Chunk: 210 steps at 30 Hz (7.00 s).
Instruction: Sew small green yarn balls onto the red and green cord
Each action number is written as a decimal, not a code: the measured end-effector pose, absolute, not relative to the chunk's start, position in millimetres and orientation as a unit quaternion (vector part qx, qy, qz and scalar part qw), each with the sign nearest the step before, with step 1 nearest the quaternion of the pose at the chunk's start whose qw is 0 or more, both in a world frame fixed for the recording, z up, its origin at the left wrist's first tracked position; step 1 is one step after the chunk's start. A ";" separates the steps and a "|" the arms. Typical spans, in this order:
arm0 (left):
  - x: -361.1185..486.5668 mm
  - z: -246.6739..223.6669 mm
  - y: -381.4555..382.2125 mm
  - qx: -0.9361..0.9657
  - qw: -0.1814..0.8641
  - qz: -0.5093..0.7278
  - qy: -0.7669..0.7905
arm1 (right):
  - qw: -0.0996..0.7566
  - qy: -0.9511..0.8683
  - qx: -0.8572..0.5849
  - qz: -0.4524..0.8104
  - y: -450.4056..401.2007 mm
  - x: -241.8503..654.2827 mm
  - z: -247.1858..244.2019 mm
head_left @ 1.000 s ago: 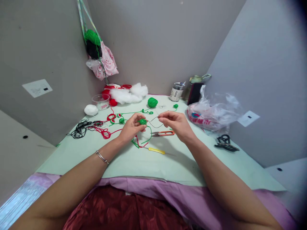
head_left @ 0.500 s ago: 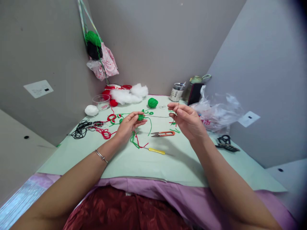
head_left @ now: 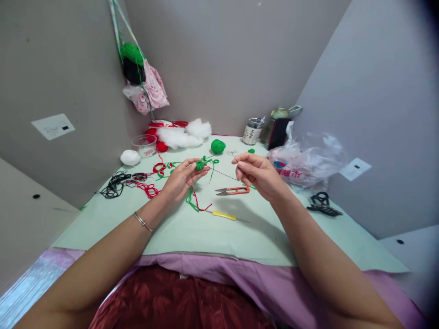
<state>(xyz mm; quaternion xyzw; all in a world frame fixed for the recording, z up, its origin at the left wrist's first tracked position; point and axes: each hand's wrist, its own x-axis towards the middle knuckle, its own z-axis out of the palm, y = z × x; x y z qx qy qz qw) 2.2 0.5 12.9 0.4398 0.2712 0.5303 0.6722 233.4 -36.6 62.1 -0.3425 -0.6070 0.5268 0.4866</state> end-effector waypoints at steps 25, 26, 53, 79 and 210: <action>6.2 10.1 -5.6 0.549 0.640 0.469 0.266 | 0.417 -0.776 -0.467 0.073 -41.0 207.5 32.3; 6.1 9.4 -5.2 0.552 0.635 0.470 0.267 | 0.415 -0.777 -0.469 0.070 -41.2 207.3 32.6; 8.8 3.0 -4.9 0.612 0.540 0.509 0.273 | 0.456 -0.730 -0.449 0.242 -40.4 200.9 28.0; 11.2 7.0 -12.2 0.631 0.515 0.506 0.285 | 0.343 -0.805 -0.445 0.192 -42.1 220.0 49.7; 13.9 5.0 -9.7 0.550 0.599 0.513 0.275 | 0.433 -0.703 -0.437 0.356 -39.1 196.0 23.5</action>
